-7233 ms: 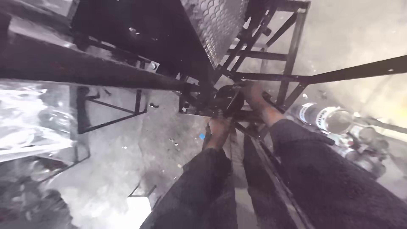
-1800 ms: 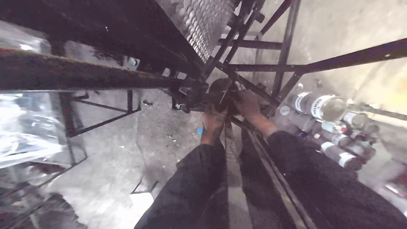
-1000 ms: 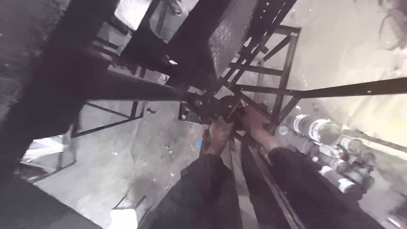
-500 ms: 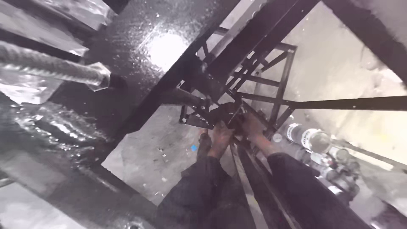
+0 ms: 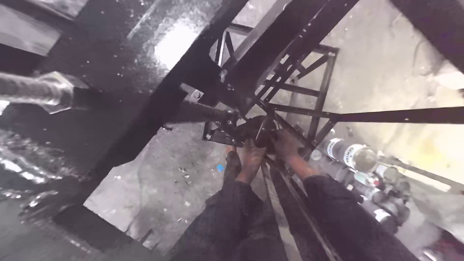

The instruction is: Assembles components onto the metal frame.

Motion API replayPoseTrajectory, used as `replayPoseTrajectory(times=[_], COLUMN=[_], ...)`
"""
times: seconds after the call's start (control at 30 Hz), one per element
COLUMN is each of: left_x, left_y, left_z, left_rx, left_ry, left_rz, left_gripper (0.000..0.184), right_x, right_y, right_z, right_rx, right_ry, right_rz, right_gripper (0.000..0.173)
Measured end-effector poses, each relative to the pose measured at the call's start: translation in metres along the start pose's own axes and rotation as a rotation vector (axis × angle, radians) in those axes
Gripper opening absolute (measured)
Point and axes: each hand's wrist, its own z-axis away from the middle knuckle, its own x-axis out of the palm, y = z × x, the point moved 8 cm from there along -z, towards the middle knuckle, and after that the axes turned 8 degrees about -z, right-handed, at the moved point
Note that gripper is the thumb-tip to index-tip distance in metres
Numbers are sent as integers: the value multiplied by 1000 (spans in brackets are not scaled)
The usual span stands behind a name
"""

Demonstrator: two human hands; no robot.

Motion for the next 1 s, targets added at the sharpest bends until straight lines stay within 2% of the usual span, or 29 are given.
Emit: replayPoseTrajectory(times=[0.1,0.27,0.4,0.63,0.8,0.93,1.0], left_x=[2,-5,-8,-6,-3,-2,-3], left_y=[-1,1,-1,-1,-6,-8,-8], left_z=[0,4,4,3,3,2,2], left_rx=[-23,2,18,3,-11,-19,-10], left_ry=[-4,60,97,72,73,103,123], left_rz=[-63,62,41,-24,28,50,70], left_gripper=[81,76,75,74,78,74,73], right_x=[-3,4,9,5,7,7,4], right_y=[-5,2,7,2,2,2,6], right_z=[6,4,1,4,6,6,10], right_rx=[17,41,42,-3,2,-43,-8], right_ry=[1,-34,-25,9,-15,-12,-22], right_rz=[1,-84,-78,-115,-116,-97,-94], right_gripper=[37,39,38,34,37,38,38])
